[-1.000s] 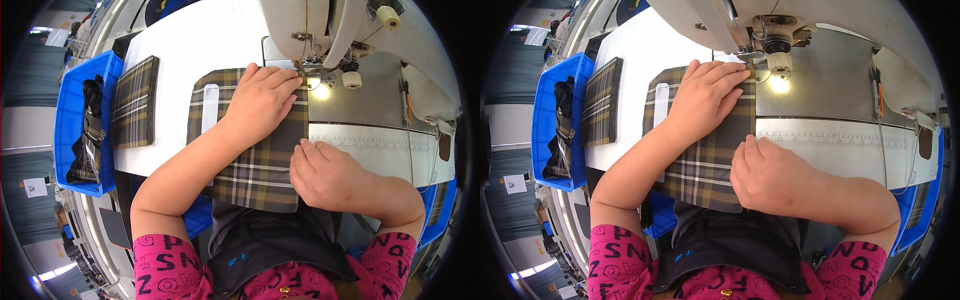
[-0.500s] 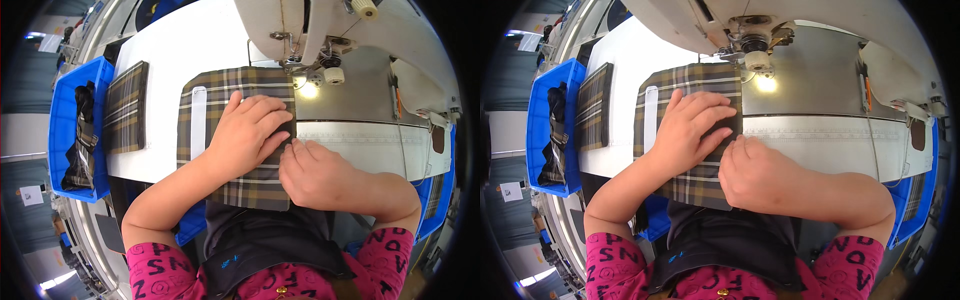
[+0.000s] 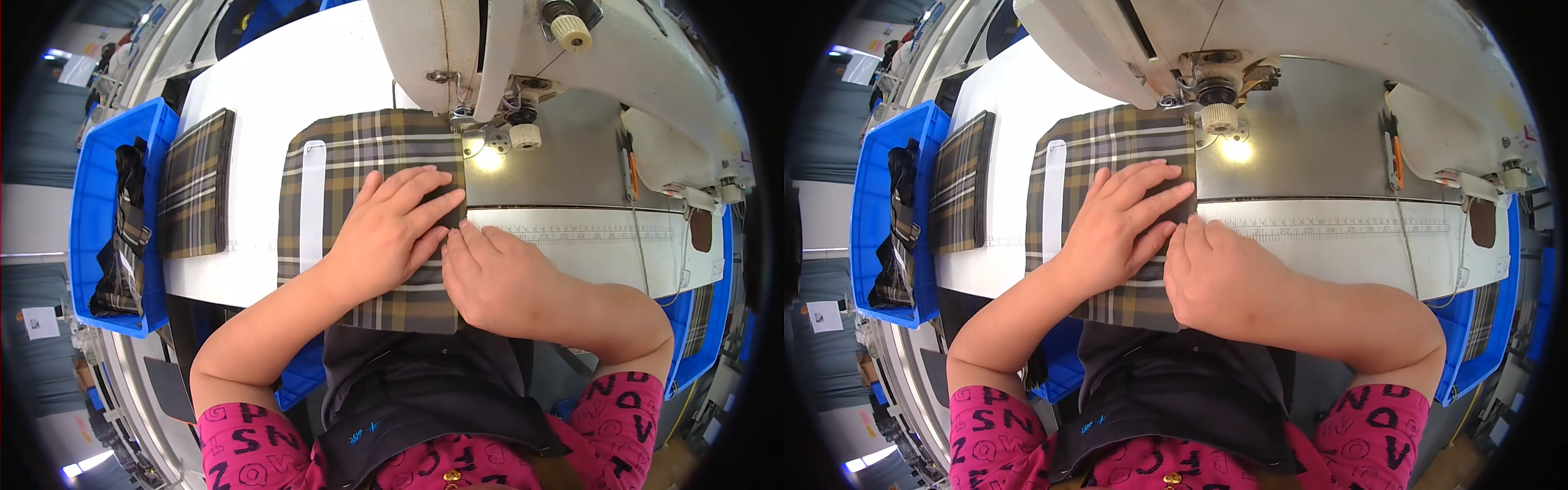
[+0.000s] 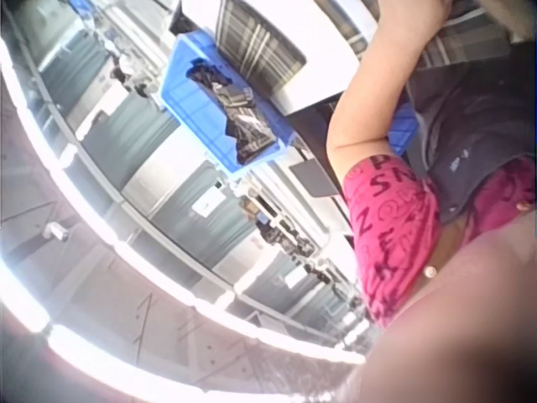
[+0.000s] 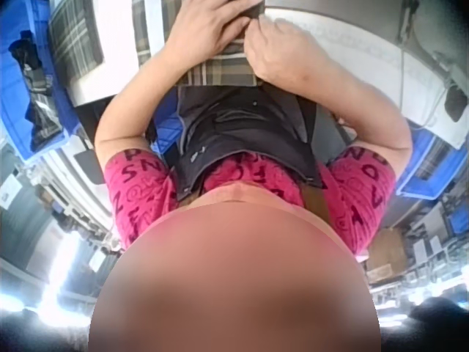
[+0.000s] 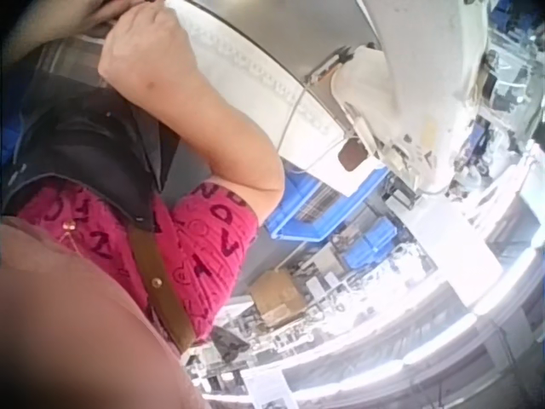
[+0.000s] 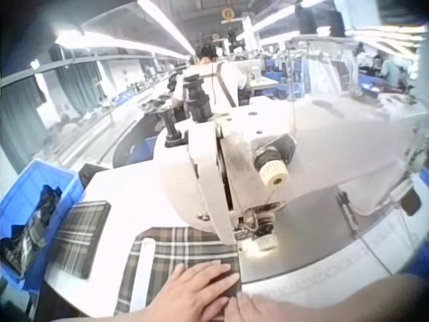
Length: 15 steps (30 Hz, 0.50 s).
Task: Sewing together pieces of plaid fabric using an industrial sewing machine.
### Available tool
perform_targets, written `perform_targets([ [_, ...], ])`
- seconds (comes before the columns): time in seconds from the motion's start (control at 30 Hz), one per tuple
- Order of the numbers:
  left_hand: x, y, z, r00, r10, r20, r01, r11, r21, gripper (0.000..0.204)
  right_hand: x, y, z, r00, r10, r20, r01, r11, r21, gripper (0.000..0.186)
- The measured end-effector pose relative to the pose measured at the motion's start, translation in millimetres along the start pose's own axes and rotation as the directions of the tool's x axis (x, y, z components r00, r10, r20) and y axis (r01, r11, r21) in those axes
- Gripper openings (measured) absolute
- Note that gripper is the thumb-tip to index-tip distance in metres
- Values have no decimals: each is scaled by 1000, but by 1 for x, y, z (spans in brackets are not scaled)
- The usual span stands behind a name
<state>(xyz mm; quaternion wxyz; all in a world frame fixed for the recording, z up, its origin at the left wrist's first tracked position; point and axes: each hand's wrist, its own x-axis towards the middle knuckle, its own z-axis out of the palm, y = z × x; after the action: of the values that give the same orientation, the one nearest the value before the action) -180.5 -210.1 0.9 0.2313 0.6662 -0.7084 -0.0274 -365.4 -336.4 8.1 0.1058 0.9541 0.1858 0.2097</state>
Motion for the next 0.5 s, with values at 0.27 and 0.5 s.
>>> perform_targets([
  [0.27, 15, -17, 2, 1000, 13, -18, -12, 1000, 17, 48, 1, 11, 10, 997, 73, -29, -72, 996, 43, 34],
  [0.5, 14, -23, -4, 999, -27, 21, 29, 993, -113, 44, 7, 14, 13, 978, 210, -7, -208, 970, 126, 26],
])
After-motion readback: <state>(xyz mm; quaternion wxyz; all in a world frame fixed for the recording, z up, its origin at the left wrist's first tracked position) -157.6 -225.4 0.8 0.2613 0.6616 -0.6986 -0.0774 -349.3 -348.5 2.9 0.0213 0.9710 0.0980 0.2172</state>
